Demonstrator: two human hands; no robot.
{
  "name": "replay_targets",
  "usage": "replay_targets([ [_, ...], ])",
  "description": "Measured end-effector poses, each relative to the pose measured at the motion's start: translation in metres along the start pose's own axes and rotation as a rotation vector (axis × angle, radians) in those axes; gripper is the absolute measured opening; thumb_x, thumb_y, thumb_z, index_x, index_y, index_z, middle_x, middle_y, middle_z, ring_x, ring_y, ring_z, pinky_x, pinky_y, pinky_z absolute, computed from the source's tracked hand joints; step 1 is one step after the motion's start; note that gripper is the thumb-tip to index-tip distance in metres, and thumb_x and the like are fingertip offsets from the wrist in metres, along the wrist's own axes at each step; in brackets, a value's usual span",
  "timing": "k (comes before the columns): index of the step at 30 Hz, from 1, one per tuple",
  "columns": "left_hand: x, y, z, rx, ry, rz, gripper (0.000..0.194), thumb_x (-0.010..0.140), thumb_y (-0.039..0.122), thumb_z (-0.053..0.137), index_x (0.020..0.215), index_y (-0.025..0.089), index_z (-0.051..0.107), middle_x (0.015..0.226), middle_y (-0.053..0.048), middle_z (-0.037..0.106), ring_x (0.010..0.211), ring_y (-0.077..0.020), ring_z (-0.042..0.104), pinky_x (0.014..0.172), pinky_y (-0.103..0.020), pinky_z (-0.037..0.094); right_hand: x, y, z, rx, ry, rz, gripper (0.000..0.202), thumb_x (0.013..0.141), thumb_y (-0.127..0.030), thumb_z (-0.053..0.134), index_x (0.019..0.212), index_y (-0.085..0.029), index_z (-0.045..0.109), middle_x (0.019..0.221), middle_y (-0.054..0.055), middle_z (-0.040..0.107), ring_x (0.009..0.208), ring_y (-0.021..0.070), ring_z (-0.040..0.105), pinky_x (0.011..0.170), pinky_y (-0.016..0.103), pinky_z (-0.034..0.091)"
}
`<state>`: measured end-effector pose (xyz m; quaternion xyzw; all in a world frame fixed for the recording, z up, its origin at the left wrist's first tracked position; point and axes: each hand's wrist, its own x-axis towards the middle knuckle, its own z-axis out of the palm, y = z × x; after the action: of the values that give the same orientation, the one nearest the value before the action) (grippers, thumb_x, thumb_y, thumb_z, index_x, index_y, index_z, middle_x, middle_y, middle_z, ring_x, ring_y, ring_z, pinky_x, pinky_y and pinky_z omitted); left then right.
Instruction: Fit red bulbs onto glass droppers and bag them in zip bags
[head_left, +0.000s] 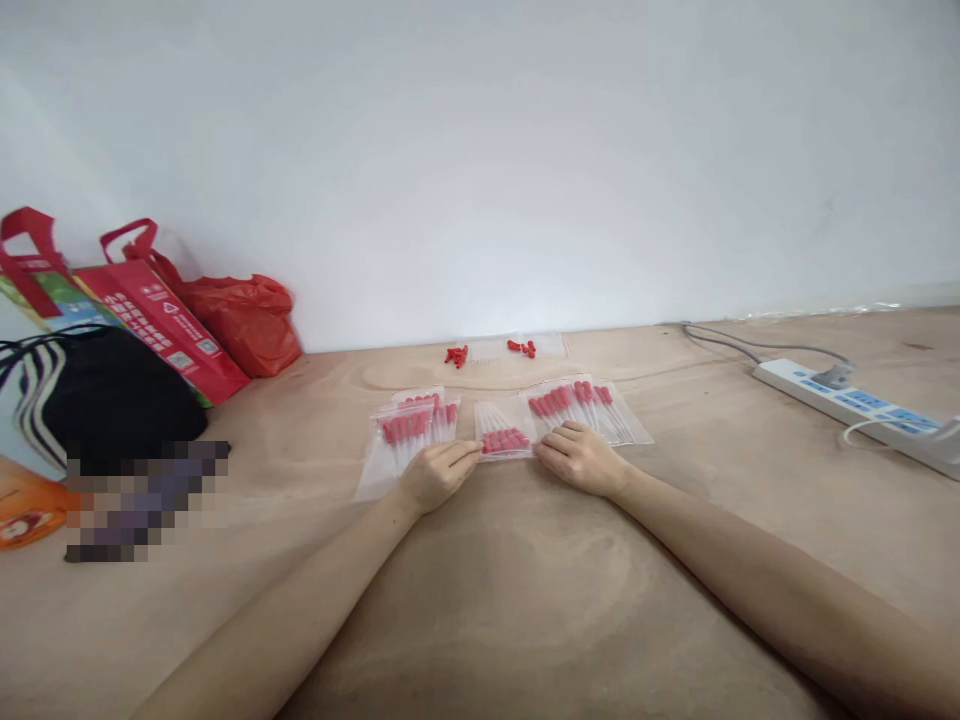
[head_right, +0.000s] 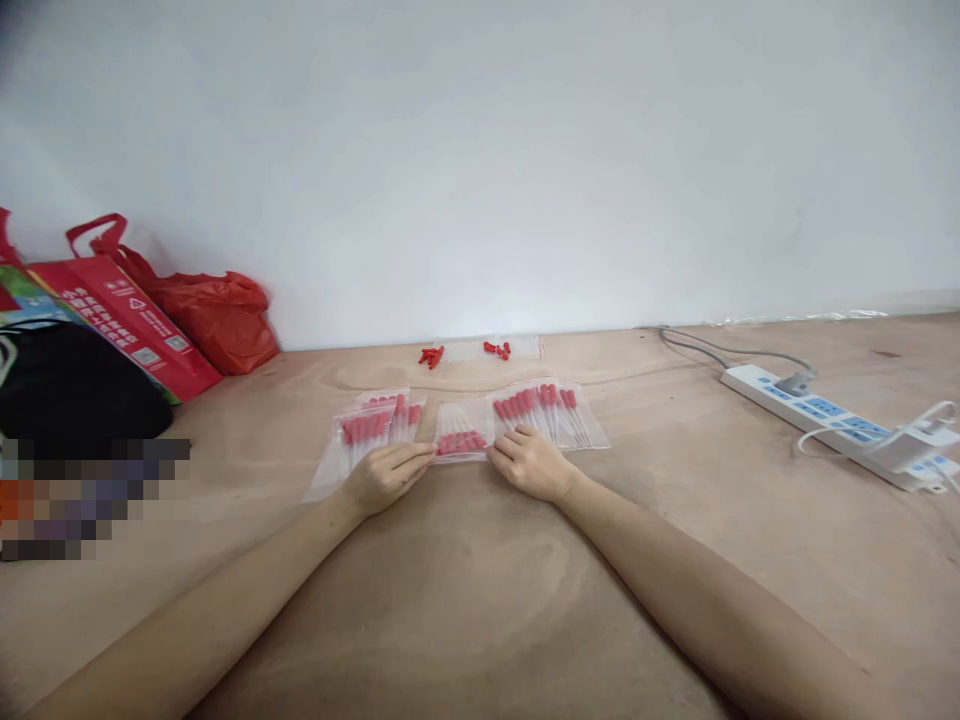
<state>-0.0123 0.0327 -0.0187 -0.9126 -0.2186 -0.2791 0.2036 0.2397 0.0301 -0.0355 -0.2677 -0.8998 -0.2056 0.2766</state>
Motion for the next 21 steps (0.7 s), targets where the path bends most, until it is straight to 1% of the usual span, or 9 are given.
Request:
replay_targets([
  [6, 0.003, -0.001, -0.003, 0.063, 0.018, 0.041, 0.022, 0.086, 0.013, 0.041, 0.081, 0.016, 0.062, 0.084, -0.003, 0.069, 0.076, -0.0131, 0.065, 0.067, -0.024, 0.054, 0.0, -0.001, -0.002, -0.108, -0.012, -0.045, 0.032, 0.087, -0.014, 0.031, 0.072, -0.016, 0.059, 0.06, 0.004, 0.053, 0.056, 0.0123, 0.042, 0.055, 0.029, 0.027],
  [10, 0.005, -0.001, -0.003, 0.052, 0.049, 0.068, 0.021, 0.085, 0.011, 0.042, 0.081, 0.015, 0.062, 0.082, -0.004, 0.068, 0.074, -0.0134, 0.064, 0.066, -0.025, 0.054, 0.003, -0.002, -0.003, -0.127, 0.026, -0.062, 0.033, 0.087, -0.014, 0.032, 0.067, -0.016, 0.058, 0.058, 0.004, 0.051, 0.055, 0.0121, 0.04, 0.054, 0.029, 0.026],
  [15, 0.005, -0.002, -0.003, 0.021, 0.06, 0.069, 0.018, 0.084, 0.01, 0.044, 0.081, 0.015, 0.061, 0.083, -0.004, 0.068, 0.076, -0.0134, 0.064, 0.067, -0.025, 0.053, 0.005, -0.004, -0.006, -0.155, 0.022, -0.054, 0.032, 0.086, -0.015, 0.034, 0.065, -0.016, 0.058, 0.058, 0.003, 0.052, 0.055, 0.012, 0.04, 0.055, 0.029, 0.026],
  [18, 0.005, -0.001, -0.002, 0.021, 0.077, 0.057, 0.017, 0.084, 0.011, 0.045, 0.081, 0.015, 0.061, 0.083, -0.003, 0.068, 0.075, -0.0127, 0.064, 0.067, -0.023, 0.053, 0.008, -0.008, -0.006, -0.167, 0.047, -0.042, 0.028, 0.086, -0.016, 0.037, 0.069, -0.016, 0.059, 0.06, 0.004, 0.054, 0.059, 0.013, 0.043, 0.055, 0.029, 0.027],
  [21, 0.006, 0.0, 0.0, 0.03, 0.093, 0.058, 0.016, 0.084, 0.011, 0.045, 0.081, 0.015, 0.061, 0.083, -0.003, 0.068, 0.075, -0.0119, 0.064, 0.066, -0.022, 0.053, 0.014, -0.013, -0.001, -0.158, 0.066, -0.056, 0.026, 0.086, -0.015, 0.037, 0.074, -0.016, 0.06, 0.063, 0.004, 0.056, 0.061, 0.0133, 0.044, 0.056, 0.029, 0.028],
])
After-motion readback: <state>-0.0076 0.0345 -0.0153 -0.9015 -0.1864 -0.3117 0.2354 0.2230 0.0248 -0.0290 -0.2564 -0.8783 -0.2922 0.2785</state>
